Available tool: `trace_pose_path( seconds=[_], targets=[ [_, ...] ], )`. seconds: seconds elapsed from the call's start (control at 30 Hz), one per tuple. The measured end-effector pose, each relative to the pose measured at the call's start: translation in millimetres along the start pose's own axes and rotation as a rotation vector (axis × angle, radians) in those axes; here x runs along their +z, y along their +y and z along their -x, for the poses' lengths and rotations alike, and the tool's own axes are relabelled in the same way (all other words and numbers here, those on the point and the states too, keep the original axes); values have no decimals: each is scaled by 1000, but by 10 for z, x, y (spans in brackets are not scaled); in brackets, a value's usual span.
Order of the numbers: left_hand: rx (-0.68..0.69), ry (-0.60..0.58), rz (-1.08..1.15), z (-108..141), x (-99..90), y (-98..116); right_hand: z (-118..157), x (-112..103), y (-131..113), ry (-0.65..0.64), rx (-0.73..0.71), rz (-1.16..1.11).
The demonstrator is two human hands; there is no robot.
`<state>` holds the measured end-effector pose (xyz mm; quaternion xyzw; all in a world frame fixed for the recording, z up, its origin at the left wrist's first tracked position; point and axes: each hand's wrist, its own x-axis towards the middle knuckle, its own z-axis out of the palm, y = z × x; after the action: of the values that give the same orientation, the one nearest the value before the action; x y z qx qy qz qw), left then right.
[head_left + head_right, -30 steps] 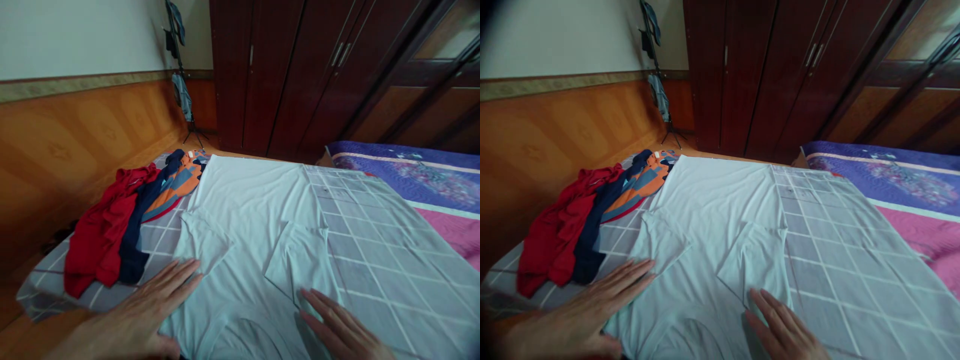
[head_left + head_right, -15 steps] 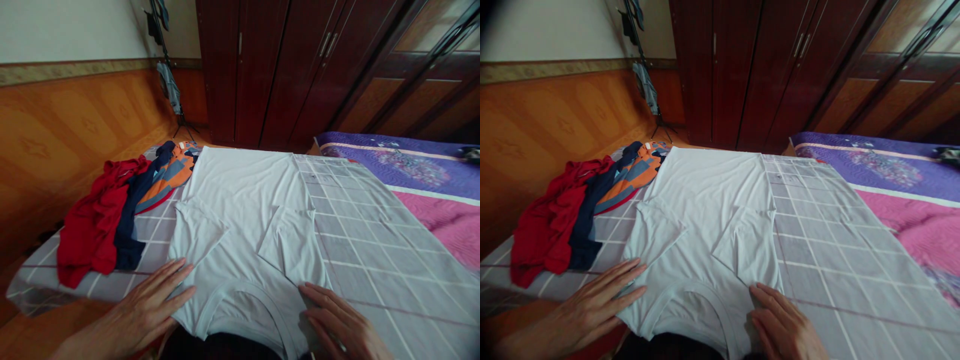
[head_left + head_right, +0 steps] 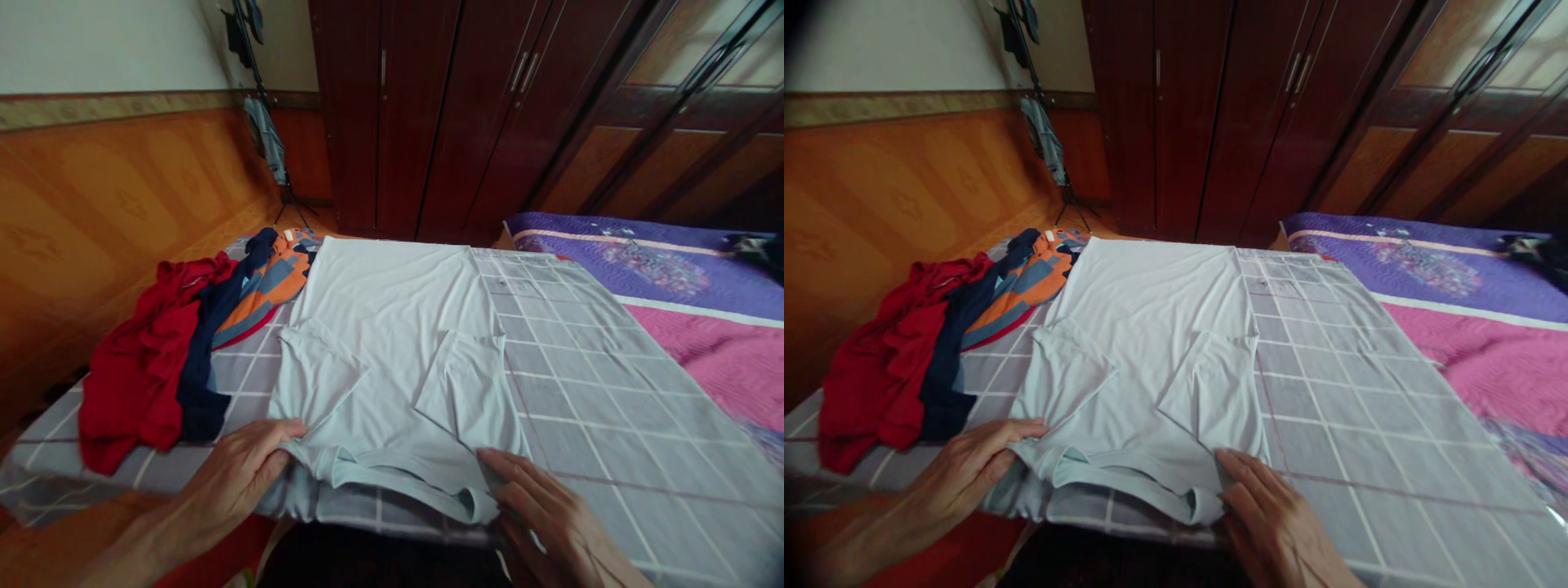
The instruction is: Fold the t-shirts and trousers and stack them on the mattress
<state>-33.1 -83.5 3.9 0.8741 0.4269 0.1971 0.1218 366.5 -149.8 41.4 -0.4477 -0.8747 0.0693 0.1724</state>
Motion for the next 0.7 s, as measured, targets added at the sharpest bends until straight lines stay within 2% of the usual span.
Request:
trace_pose_path(
  seconds=[0.13,0.33,0.47,0.6,0.7],
  targets=[
    [105,-50,-63,44,45,-50,37,92,79,53,-97,96],
    [258,-40,-148,11,-33,-74,35,40,9,25,27,127],
    [335,-94,-102,-92,-165,-93,-96,26,116,23,31,85],
    [299,-177,-32,11,-209,-158,-225,-233,118,9,-12,89],
    [270,-181,-47,195,-184,-172,-201,-460,50,-39,-38,57]
  ],
)
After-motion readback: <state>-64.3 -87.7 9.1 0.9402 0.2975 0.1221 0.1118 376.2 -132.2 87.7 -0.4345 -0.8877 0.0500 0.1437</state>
